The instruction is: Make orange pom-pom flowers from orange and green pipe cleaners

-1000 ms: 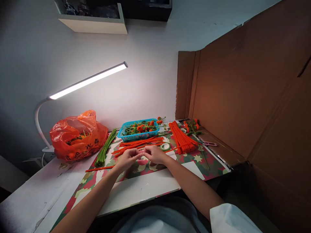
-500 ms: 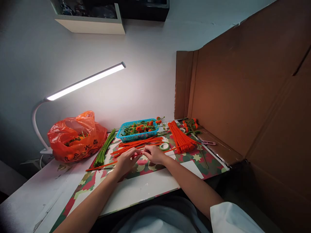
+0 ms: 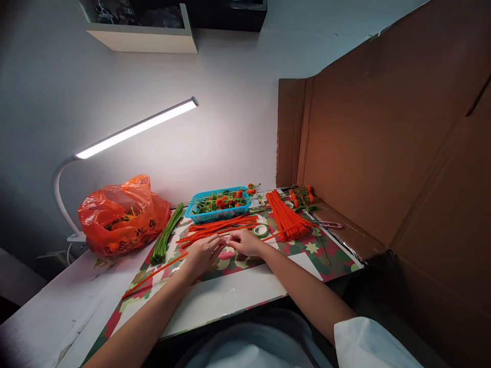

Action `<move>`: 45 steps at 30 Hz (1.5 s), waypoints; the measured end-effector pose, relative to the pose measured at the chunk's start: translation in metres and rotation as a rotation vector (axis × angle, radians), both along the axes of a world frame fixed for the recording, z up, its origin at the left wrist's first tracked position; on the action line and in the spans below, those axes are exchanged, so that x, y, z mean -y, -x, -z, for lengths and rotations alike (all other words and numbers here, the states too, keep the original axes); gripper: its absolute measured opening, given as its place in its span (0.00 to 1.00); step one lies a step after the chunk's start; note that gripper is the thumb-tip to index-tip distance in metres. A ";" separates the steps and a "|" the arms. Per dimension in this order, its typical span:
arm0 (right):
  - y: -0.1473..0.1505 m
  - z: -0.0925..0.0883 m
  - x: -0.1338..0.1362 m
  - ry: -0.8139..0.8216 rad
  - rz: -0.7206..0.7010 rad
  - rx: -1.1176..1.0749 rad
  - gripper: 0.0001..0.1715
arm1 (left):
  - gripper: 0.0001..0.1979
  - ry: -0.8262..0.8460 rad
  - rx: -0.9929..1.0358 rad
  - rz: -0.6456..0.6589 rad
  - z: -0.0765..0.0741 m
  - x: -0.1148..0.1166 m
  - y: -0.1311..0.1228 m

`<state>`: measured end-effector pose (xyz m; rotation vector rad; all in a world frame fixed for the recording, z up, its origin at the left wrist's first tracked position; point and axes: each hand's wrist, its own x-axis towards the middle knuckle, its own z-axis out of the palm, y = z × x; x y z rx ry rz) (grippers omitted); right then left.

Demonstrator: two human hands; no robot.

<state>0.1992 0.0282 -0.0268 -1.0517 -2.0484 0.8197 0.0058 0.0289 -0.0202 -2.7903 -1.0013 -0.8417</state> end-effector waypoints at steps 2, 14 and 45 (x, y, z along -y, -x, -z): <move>0.001 0.000 0.001 -0.040 0.009 0.017 0.10 | 0.12 0.024 -0.005 -0.028 0.001 0.000 -0.001; 0.001 0.007 0.001 -0.028 -0.018 0.033 0.08 | 0.07 0.110 -0.022 -0.021 0.002 -0.003 0.004; -0.020 -0.002 -0.009 0.855 -0.476 -0.194 0.23 | 0.13 -0.242 -0.213 0.273 0.008 0.006 -0.002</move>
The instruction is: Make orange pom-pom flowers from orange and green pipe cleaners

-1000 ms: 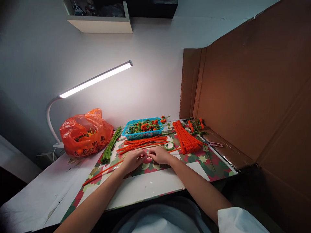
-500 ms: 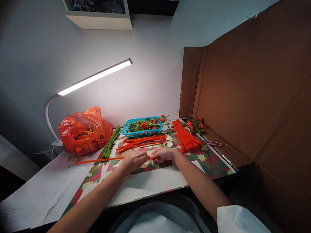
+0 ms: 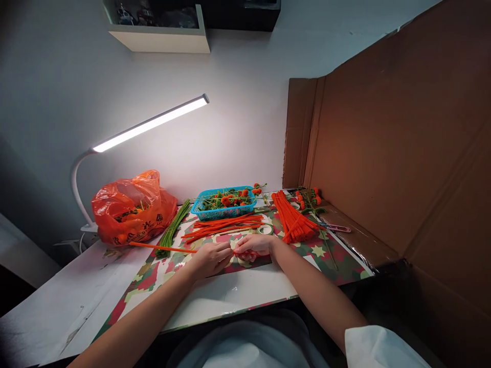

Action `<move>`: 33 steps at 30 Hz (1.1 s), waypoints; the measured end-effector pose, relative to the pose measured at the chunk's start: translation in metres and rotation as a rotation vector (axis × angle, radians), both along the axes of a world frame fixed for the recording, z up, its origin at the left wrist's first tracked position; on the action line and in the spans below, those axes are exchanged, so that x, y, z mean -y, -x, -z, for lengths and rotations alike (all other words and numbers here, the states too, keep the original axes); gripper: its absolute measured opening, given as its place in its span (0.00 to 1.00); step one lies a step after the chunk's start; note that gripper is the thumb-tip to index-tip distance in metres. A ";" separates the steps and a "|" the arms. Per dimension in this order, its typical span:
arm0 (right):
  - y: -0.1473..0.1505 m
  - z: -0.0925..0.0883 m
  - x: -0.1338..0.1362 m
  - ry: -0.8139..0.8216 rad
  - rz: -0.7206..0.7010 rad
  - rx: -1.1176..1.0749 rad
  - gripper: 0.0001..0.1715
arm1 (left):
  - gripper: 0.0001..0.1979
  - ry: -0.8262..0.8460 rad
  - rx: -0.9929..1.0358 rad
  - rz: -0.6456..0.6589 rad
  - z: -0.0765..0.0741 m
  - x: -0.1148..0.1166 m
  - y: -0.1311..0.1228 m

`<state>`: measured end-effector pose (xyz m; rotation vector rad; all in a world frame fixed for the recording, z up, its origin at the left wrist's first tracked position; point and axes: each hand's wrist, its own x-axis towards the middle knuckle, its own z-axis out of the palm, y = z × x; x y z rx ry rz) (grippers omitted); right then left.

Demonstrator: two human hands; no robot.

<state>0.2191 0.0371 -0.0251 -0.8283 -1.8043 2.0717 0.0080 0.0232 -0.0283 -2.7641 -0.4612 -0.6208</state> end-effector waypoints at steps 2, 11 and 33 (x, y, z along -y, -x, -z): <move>0.000 0.002 0.000 -0.010 -0.002 -0.014 0.24 | 0.13 0.013 -0.011 0.000 0.000 0.000 0.000; 0.003 0.007 0.000 -0.113 0.038 -0.032 0.23 | 0.12 0.089 0.006 -0.038 -0.001 0.005 0.001; 0.005 0.005 -0.001 -0.189 0.207 -0.001 0.21 | 0.12 -0.021 -0.008 -0.220 -0.001 -0.004 0.002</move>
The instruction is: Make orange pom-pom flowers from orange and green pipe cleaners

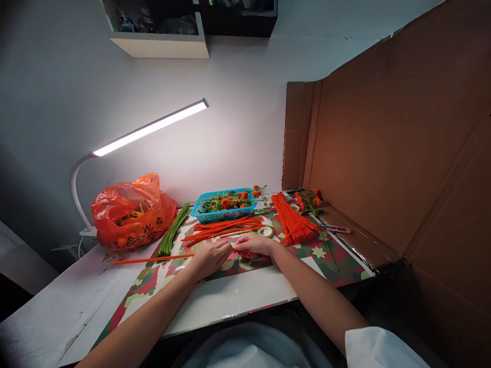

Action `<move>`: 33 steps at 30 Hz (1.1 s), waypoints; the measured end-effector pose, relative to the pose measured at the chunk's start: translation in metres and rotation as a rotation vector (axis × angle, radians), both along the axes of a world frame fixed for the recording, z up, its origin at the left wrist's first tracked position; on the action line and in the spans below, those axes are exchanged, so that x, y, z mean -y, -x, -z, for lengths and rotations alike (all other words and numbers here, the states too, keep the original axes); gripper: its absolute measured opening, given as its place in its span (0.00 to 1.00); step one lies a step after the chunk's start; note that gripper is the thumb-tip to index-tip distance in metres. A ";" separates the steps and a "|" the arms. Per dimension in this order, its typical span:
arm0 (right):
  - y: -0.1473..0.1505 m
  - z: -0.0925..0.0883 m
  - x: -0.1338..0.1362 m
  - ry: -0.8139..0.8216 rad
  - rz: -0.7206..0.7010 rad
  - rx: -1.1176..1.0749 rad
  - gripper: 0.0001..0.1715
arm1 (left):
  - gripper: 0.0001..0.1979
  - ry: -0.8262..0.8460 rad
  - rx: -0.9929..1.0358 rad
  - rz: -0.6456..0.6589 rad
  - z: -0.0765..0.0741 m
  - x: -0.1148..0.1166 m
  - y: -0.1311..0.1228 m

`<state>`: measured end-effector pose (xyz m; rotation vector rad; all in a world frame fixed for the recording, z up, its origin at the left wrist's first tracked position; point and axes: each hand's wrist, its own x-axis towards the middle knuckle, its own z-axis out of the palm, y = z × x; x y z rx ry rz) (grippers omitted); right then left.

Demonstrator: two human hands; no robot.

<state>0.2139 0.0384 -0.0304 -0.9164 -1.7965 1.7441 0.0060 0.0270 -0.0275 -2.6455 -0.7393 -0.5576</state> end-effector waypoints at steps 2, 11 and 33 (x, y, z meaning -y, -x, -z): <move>0.000 0.003 -0.002 -0.003 0.034 0.002 0.21 | 0.12 -0.023 -0.012 -0.032 0.000 0.000 -0.001; -0.001 0.004 -0.005 0.061 0.029 0.042 0.24 | 0.09 -0.066 -0.028 -0.065 0.001 0.000 -0.004; 0.017 0.017 0.002 -0.279 0.224 -0.036 0.16 | 0.11 0.219 0.222 -0.091 0.002 0.001 -0.003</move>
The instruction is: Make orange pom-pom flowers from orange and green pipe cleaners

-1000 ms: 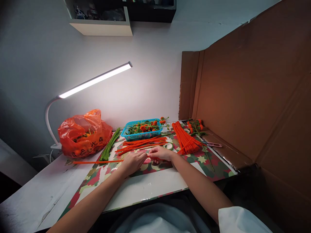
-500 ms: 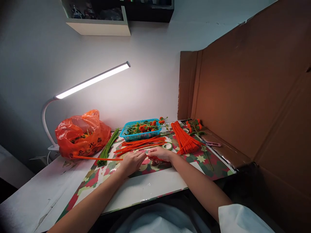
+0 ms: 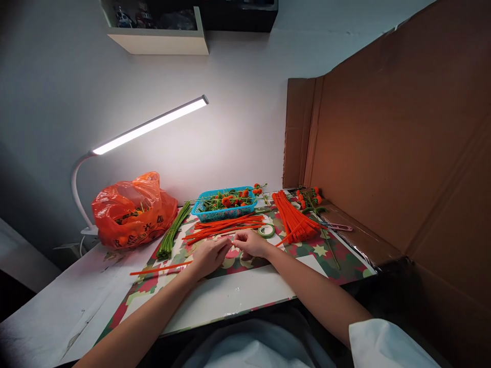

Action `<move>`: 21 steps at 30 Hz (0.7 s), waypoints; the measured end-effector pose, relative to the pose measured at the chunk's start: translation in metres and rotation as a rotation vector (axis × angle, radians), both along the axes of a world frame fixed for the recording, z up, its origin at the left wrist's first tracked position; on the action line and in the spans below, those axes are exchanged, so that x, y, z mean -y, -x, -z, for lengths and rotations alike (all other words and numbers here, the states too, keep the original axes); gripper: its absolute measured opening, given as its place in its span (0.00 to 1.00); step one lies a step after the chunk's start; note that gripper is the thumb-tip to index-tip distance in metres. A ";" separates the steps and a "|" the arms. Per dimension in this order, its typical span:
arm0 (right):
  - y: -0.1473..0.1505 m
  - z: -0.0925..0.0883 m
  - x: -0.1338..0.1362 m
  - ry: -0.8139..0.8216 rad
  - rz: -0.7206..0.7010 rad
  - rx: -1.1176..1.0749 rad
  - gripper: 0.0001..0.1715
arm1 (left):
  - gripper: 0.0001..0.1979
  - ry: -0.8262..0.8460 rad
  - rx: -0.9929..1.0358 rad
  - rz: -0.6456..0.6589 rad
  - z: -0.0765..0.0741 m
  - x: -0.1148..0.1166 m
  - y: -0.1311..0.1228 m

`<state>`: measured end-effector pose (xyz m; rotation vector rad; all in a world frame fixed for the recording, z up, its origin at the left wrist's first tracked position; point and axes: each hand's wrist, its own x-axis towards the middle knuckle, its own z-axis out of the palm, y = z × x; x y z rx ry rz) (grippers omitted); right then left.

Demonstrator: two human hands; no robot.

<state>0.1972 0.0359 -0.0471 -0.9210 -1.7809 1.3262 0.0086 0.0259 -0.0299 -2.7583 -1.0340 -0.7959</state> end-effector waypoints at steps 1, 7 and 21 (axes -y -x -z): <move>0.000 0.000 0.001 -0.032 0.019 0.015 0.15 | 0.11 0.027 0.019 0.007 -0.001 0.001 0.000; 0.003 -0.012 0.010 -0.240 0.117 0.095 0.11 | 0.11 0.180 0.090 0.061 -0.009 0.001 0.000; -0.005 -0.021 0.005 0.063 -0.042 0.016 0.15 | 0.10 0.005 0.025 0.083 -0.011 -0.003 0.009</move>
